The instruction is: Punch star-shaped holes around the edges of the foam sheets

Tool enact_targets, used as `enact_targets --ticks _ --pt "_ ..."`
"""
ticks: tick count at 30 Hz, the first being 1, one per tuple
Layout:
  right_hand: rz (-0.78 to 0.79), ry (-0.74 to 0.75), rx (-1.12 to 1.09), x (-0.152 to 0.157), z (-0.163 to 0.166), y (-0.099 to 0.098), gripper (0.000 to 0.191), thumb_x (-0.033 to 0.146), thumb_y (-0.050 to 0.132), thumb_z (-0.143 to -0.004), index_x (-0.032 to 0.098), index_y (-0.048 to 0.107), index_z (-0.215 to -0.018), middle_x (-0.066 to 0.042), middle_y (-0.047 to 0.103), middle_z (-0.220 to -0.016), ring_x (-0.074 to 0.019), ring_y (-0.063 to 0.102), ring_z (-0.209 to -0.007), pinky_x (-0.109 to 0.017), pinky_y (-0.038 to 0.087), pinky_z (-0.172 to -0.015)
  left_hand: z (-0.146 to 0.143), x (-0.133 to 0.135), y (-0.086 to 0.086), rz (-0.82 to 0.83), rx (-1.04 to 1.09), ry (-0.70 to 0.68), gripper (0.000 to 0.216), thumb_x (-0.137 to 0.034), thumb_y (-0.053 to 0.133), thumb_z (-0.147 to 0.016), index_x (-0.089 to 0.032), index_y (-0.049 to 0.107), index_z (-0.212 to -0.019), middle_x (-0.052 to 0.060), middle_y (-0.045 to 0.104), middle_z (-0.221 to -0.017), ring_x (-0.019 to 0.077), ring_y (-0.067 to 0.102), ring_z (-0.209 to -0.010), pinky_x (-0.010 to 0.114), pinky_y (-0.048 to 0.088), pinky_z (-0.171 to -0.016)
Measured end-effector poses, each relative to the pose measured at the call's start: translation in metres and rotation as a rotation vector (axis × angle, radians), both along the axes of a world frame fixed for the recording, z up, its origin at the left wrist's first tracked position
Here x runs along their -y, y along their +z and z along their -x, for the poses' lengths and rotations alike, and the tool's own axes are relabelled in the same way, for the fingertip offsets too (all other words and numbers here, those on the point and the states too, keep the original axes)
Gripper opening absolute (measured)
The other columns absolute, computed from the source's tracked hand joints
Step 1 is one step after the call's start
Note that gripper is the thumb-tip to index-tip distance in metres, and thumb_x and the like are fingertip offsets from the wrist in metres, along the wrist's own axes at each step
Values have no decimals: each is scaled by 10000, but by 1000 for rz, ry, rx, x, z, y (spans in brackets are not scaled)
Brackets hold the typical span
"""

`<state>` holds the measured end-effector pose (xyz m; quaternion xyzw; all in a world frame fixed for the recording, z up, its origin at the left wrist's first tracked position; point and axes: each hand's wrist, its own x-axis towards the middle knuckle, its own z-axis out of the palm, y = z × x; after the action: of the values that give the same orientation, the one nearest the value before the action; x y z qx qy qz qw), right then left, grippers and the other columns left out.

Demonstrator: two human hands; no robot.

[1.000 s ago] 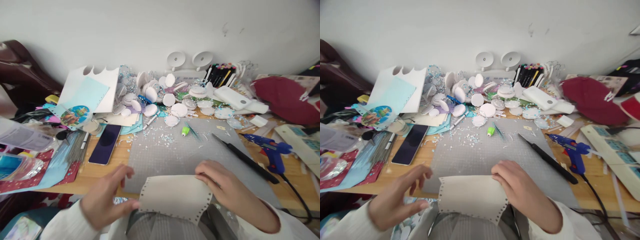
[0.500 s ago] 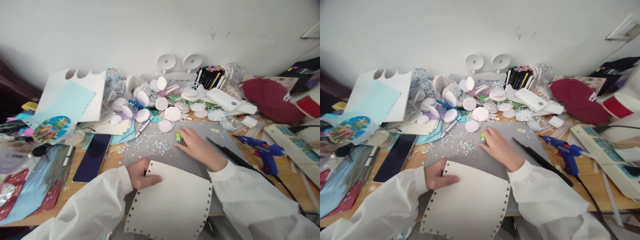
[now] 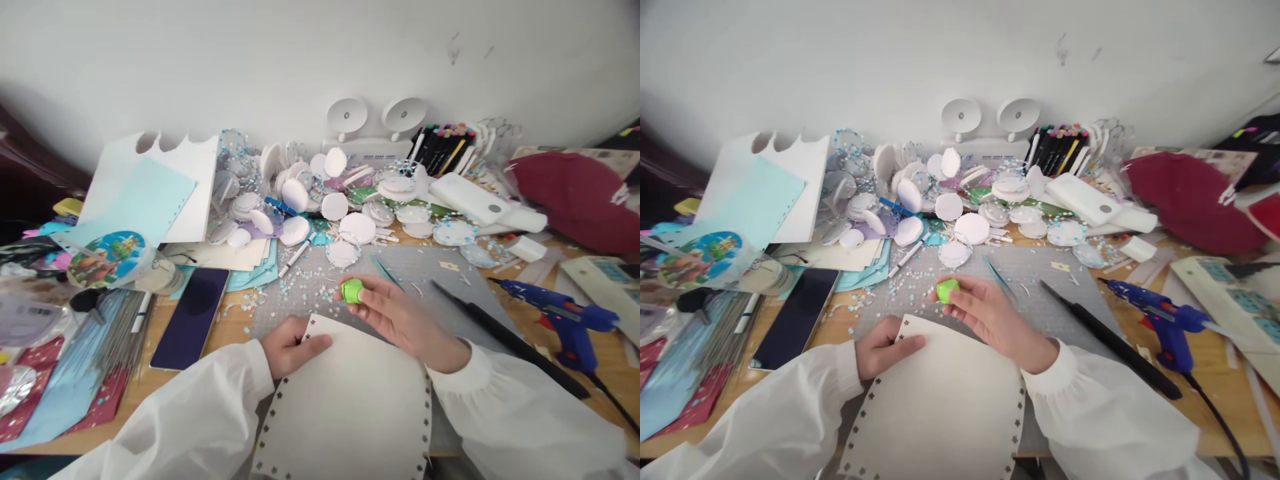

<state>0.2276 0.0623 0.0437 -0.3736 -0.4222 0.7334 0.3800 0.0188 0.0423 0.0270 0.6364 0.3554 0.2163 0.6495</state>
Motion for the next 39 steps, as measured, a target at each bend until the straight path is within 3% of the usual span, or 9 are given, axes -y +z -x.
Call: enact_targets --ticks 4,13,20,28,33,39 --pt "33 32 34 8 4 -12 368 412 710 -739 211 608 -1031 -42 654 -958 -128 575 -732 -275 490 -710 -1 -1 -5 -86 -57 -28 446 -498 452 -874 -127 510 -634 -20 448 -551 78 383 -504 177 290 -434" --pt "-306 -27 312 13 6 -2 257 422 615 -801 198 578 -922 -36 604 -866 -164 566 -773 -274 479 -684 -1 -2 -7 -287 -166 -86 419 -414 387 -910 -156 388 -580 -51 325 -514 64 291 -480 188 236 -447" --pt "-544 56 393 22 3 1 192 325 554 -863 222 552 -1025 -50 581 -979 -186 575 -942 -299 479 -841 -4 -3 -9 -372 -173 -96 398 -359 417 -907 -156 359 -570 -68 262 -500 51 242 -470 193 194 -442" --pt "-851 128 550 22 -1 -1 342 311 511 -899 228 452 -1226 -89 559 -1151 -216 530 -1084 -334 422 -941 -6 -4 -8 -360 -131 -61 421 -358 442 -895 -159 300 -553 -70 226 -527 48 216 -491 191 185 -452" --pt "-889 159 610 22 -3 -3 421 294 495 -913 244 366 -1310 -82 519 -1212 -205 485 -1131 -321 393 -965 -6 -4 -8 -346 -157 -64 412 -388 407 -908 -162 328 -573 -66 242 -538 56 228 -496 195 190 -454" --pt "-918 205 637 21 -1 -4 420 284 517 -905 236 379 -1299 -84 526 -1162 -205 478 -1073 -337 383 -943 -5 -5 -10 -357 -164 -99 409 -396 389 -918 -163 334 -587 -63 253 -536 60 231 -496 200 188 -454"
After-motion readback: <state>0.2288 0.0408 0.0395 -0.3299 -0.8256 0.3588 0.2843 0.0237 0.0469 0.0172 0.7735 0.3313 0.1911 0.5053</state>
